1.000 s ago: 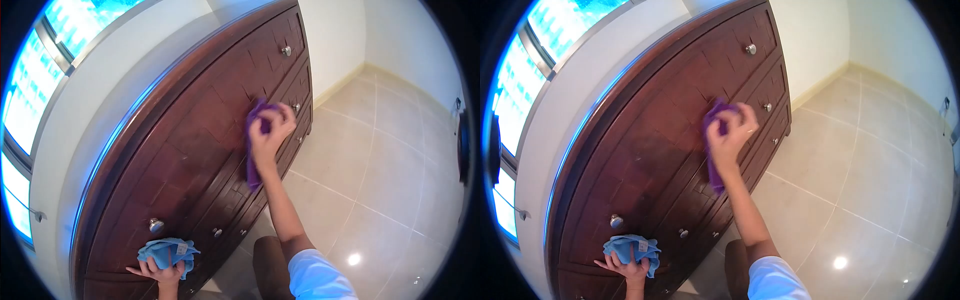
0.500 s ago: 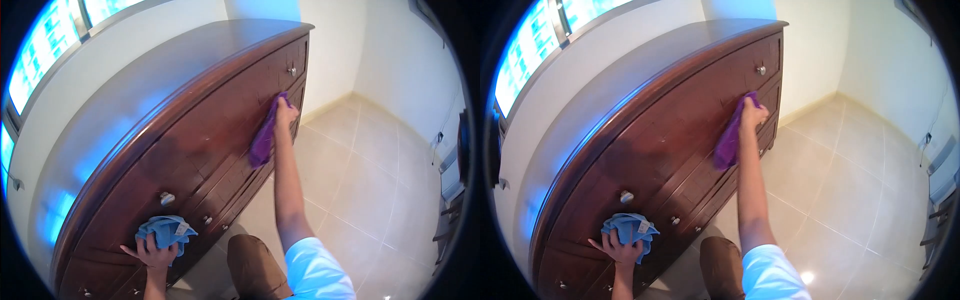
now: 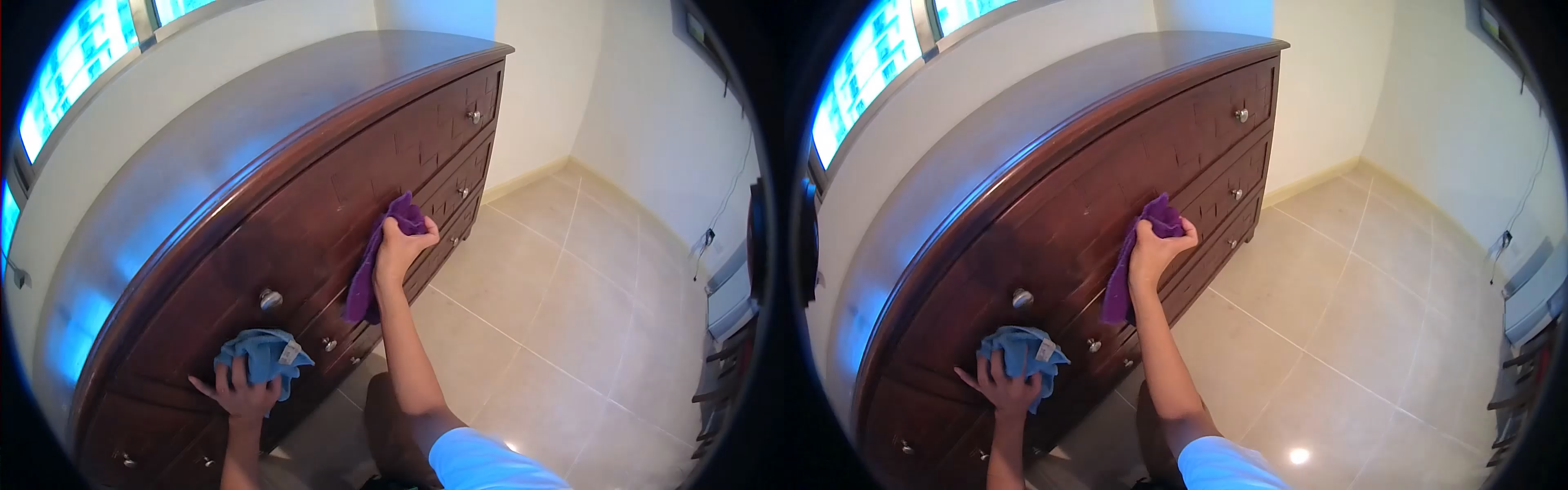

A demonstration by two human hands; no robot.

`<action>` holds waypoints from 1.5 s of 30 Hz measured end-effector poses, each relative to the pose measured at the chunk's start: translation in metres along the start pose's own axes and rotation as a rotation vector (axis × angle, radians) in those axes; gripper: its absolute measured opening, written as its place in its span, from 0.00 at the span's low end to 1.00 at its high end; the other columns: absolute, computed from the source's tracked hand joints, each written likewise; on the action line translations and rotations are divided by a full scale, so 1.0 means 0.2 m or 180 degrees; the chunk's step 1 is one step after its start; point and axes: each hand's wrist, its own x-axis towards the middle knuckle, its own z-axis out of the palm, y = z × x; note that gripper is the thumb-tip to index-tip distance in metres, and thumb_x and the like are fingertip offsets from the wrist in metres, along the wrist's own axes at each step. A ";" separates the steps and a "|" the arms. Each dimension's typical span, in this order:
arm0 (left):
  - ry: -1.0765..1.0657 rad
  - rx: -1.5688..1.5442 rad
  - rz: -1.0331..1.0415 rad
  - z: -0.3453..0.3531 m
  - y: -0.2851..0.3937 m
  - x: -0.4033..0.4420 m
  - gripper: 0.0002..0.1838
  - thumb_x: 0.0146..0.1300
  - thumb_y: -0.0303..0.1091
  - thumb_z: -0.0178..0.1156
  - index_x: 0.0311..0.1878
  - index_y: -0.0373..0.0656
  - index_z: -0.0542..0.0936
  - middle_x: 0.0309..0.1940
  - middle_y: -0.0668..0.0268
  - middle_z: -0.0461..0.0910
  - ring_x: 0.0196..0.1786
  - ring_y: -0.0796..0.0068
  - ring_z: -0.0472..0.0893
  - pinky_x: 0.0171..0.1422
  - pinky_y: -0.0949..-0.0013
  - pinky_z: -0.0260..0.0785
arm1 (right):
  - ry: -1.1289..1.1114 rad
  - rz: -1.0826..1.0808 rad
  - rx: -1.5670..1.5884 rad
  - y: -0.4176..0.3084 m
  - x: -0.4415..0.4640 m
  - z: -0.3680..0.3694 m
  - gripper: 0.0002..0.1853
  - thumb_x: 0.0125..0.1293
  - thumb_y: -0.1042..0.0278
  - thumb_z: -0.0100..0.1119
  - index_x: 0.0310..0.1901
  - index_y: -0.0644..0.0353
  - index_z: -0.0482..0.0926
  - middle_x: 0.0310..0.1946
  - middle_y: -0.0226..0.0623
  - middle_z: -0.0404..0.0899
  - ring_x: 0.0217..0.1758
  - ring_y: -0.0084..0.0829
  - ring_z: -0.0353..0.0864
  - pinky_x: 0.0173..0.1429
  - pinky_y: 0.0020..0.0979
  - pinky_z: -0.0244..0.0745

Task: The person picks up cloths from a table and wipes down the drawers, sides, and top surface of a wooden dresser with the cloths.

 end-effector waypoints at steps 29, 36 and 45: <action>-0.0161 -0.0071 -0.0075 -0.02 0.00 -0.02 0.20 0.50 0.55 0.54 0.47 0.65 0.76 0.55 0.61 0.64 0.61 0.53 0.60 0.65 0.26 0.36 | 0.0623 -0.0141 -0.0036 0.07 0.72 0.06 0.38 0.42 0.73 0.67 0.54 0.67 0.56 0.47 0.44 0.66 0.45 0.33 0.71 0.52 0.32 0.70; 0.0006 -0.0363 -0.0056 0.03 -0.03 -0.04 0.13 0.53 0.52 0.56 0.42 0.66 0.76 0.52 0.66 0.69 0.57 0.58 0.65 0.66 0.27 0.35 | -0.0497 0.0373 0.1367 -0.21 -0.42 -0.02 0.17 0.52 0.83 0.58 0.44 0.64 0.67 0.47 0.39 0.64 0.48 0.28 0.69 0.51 0.27 0.67; 0.0092 -0.1965 -0.0168 -0.22 -0.38 -0.02 0.13 0.50 0.35 0.63 0.40 0.58 0.75 0.48 0.62 0.68 0.40 0.59 0.73 0.60 0.47 0.60 | -0.0622 -0.2395 -0.1151 -0.38 -0.25 0.16 0.06 0.50 0.78 0.54 0.31 0.67 0.71 0.37 0.44 0.64 0.44 0.40 0.65 0.50 0.37 0.60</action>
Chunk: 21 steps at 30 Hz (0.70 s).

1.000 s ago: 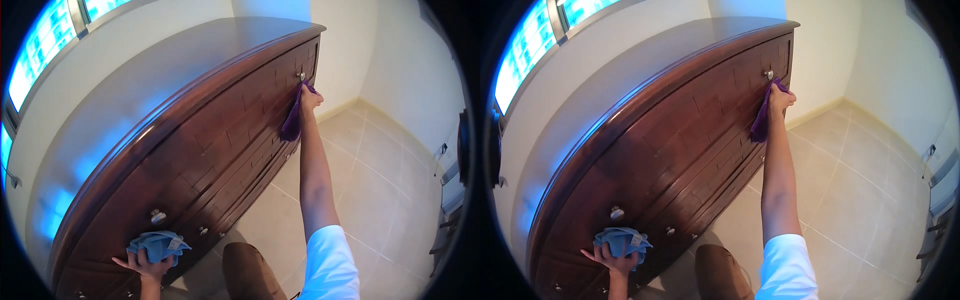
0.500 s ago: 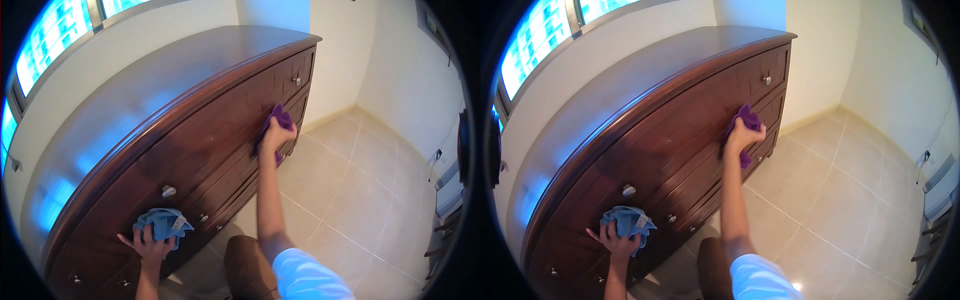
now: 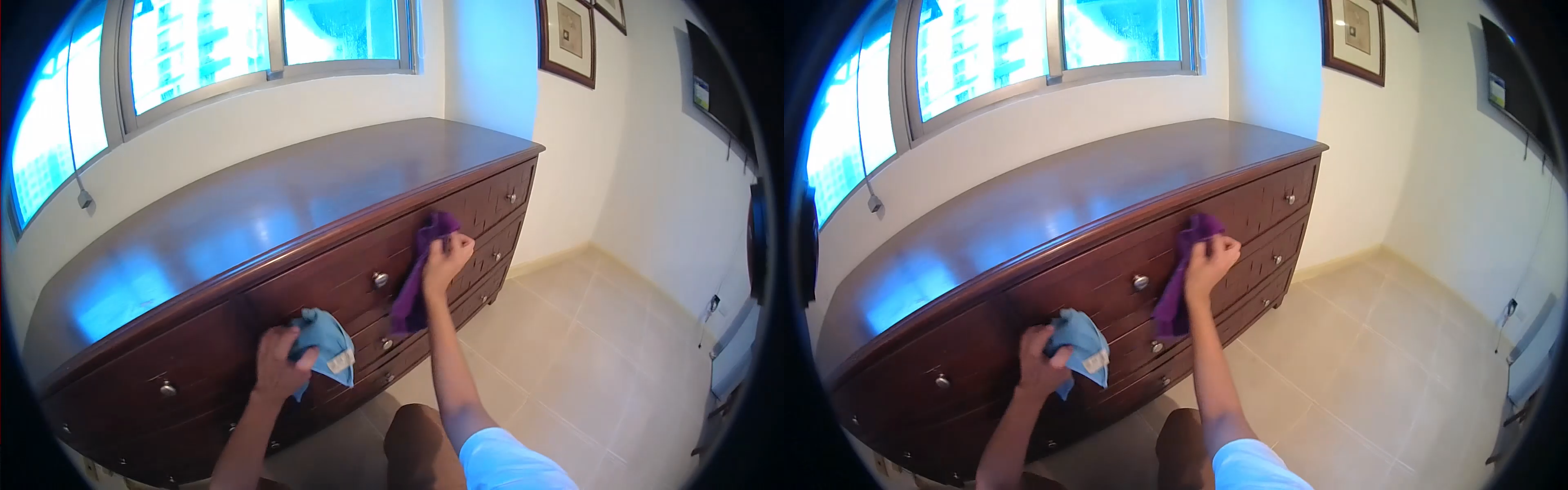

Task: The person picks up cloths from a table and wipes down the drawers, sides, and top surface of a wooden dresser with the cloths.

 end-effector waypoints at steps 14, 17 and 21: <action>0.0759 0.1086 0.0261 -0.74 -0.20 0.12 0.12 0.42 0.28 0.54 0.33 0.40 0.77 0.45 0.56 0.71 0.52 0.51 0.68 0.57 0.46 0.61 | -0.0670 0.3399 0.2300 -0.19 -0.33 -0.20 0.14 0.65 0.70 0.46 0.51 0.59 0.70 0.44 0.34 0.75 0.47 0.33 0.74 0.53 0.36 0.68; 0.1112 0.0590 -0.0017 -0.76 -0.13 0.20 0.11 0.43 0.29 0.58 0.33 0.39 0.77 0.45 0.54 0.72 0.48 0.50 0.71 0.55 0.49 0.62 | -0.0361 0.3451 0.2996 -0.06 -0.22 -0.25 0.14 0.65 0.70 0.46 0.52 0.61 0.68 0.46 0.37 0.75 0.47 0.35 0.76 0.51 0.37 0.72; 0.1368 0.0535 -0.0150 -0.78 -0.08 0.25 0.13 0.50 0.34 0.60 0.38 0.38 0.76 0.45 0.56 0.72 0.49 0.52 0.72 0.54 0.53 0.64 | -0.0080 0.3576 0.4344 0.10 0.12 -0.21 0.14 0.67 0.66 0.41 0.50 0.62 0.70 0.45 0.40 0.76 0.45 0.38 0.78 0.48 0.39 0.77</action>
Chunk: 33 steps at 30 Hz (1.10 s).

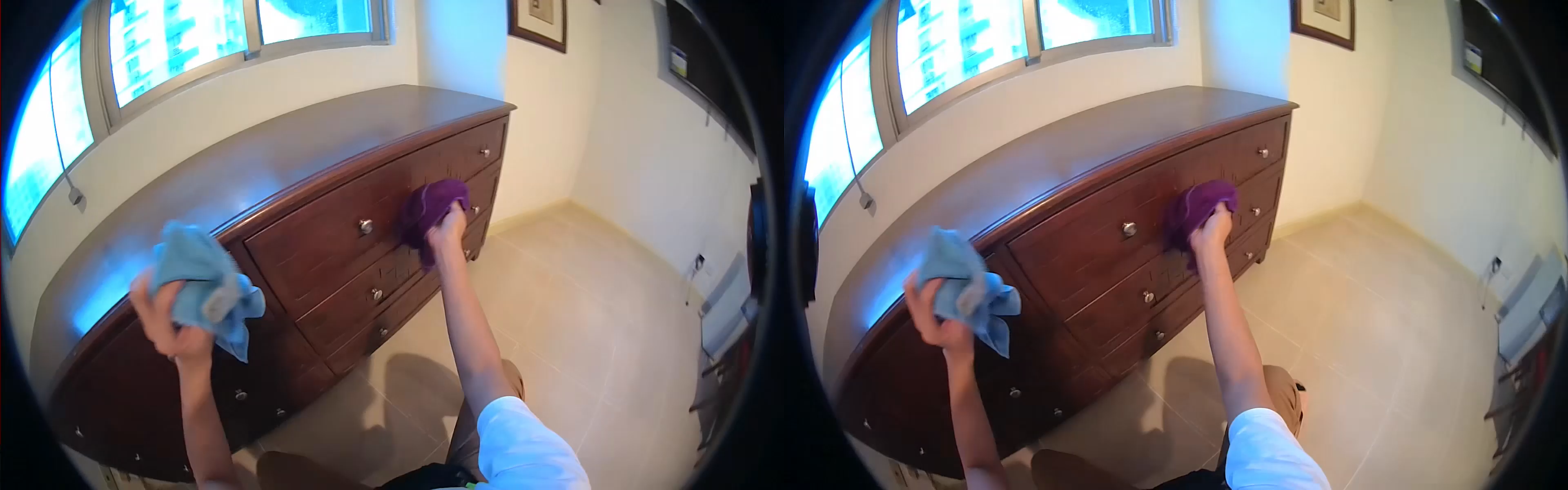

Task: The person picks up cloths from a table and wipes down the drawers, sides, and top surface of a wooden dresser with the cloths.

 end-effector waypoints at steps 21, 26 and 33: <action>0.0348 0.0111 -0.3054 0.55 1.01 -0.10 0.19 0.52 0.36 0.63 0.46 0.38 0.75 0.44 0.57 0.75 0.47 0.60 0.75 0.54 0.60 0.66 | -0.0763 -0.2327 -0.2873 -0.65 1.36 -0.26 0.21 0.61 0.76 0.45 0.57 0.69 0.65 0.53 0.38 0.69 0.58 0.32 0.64 0.64 0.31 0.54; 0.0260 0.0242 -0.3229 0.64 1.24 -0.05 0.19 0.51 0.35 0.63 0.46 0.38 0.75 0.45 0.57 0.75 0.47 0.60 0.75 0.54 0.60 0.67 | -0.0747 -0.2255 -0.3204 -0.79 1.71 -0.17 0.21 0.62 0.75 0.42 0.57 0.70 0.64 0.55 0.43 0.67 0.61 0.36 0.63 0.66 0.33 0.51; 0.0175 0.0362 -0.3565 0.65 1.44 -0.10 0.19 0.50 0.33 0.63 0.46 0.38 0.76 0.45 0.57 0.75 0.48 0.60 0.75 0.55 0.60 0.67 | -0.0600 -0.3354 -0.3915 -0.92 1.92 -0.26 0.22 0.59 0.78 0.44 0.56 0.73 0.64 0.56 0.54 0.65 0.61 0.48 0.62 0.67 0.40 0.50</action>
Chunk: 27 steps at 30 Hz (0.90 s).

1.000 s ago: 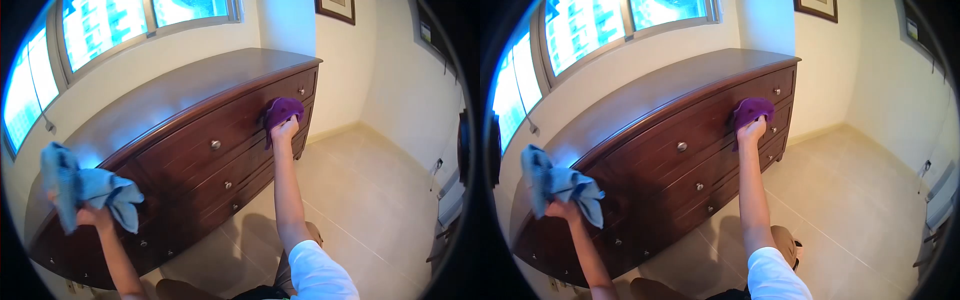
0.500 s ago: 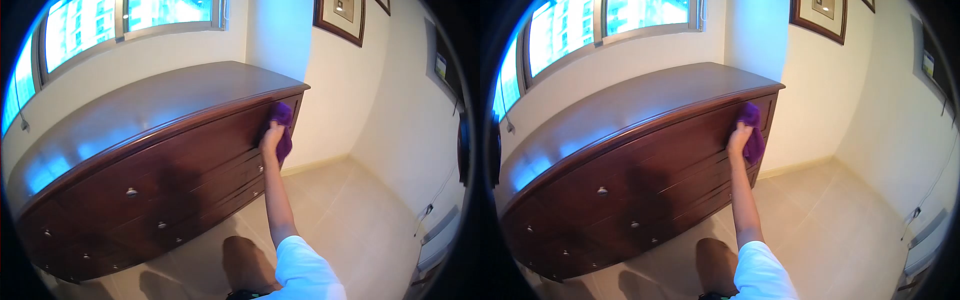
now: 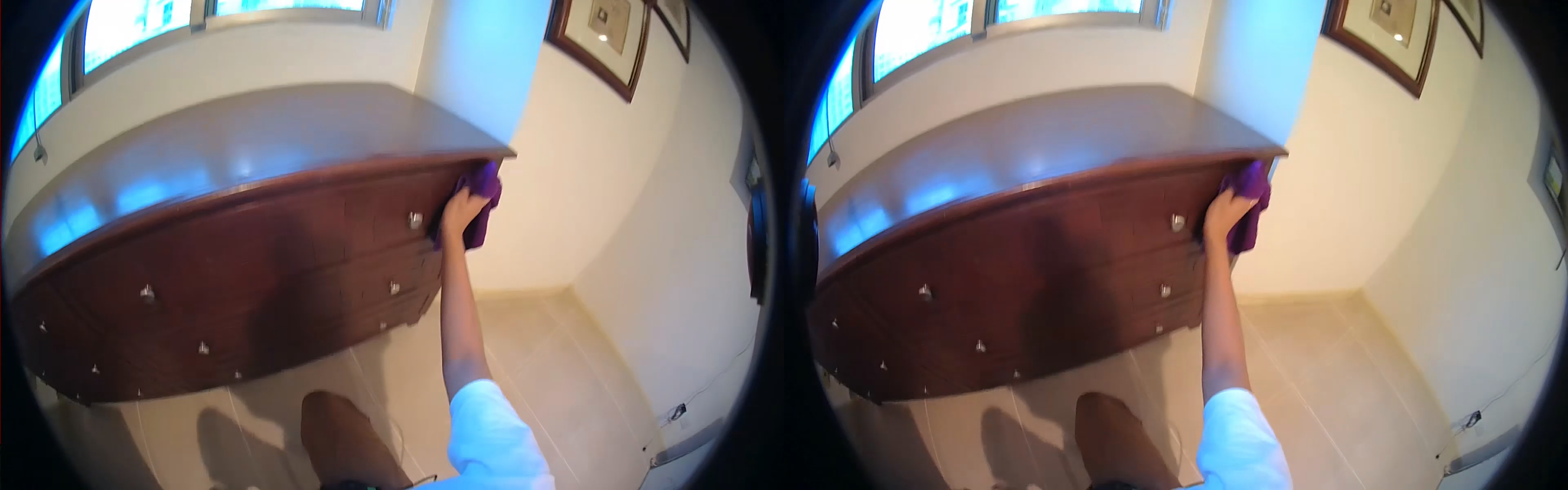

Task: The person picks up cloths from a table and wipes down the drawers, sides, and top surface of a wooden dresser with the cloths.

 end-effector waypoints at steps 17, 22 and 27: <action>-0.0096 -0.0229 0.0214 -0.31 0.04 0.05 0.20 0.47 0.28 0.62 0.47 0.37 0.76 0.47 0.57 0.76 0.49 0.59 0.76 0.56 0.60 0.67 | -0.4178 -0.0657 0.1585 -1.64 -0.15 -1.11 0.15 0.64 0.57 0.44 0.42 0.61 0.69 0.51 0.38 0.63 0.43 0.27 0.68 0.49 0.28 0.65; -0.0118 -0.0297 0.0176 -0.31 0.04 0.08 0.20 0.47 0.26 0.62 0.47 0.37 0.77 0.47 0.57 0.76 0.49 0.59 0.76 0.56 0.60 0.67 | -0.4073 -0.0960 0.2095 -1.81 -0.28 -1.06 0.13 0.61 0.59 0.48 0.41 0.59 0.68 0.44 0.34 0.62 0.39 0.24 0.64 0.44 0.26 0.62; -0.0078 -0.0473 0.0192 -0.26 0.08 0.12 0.21 0.46 0.25 0.62 0.47 0.37 0.77 0.47 0.57 0.76 0.49 0.59 0.76 0.56 0.60 0.67 | -0.3417 -0.1077 0.2489 -1.83 -0.27 -0.95 0.12 0.57 0.61 0.51 0.40 0.56 0.67 0.38 0.31 0.62 0.34 0.22 0.61 0.39 0.24 0.59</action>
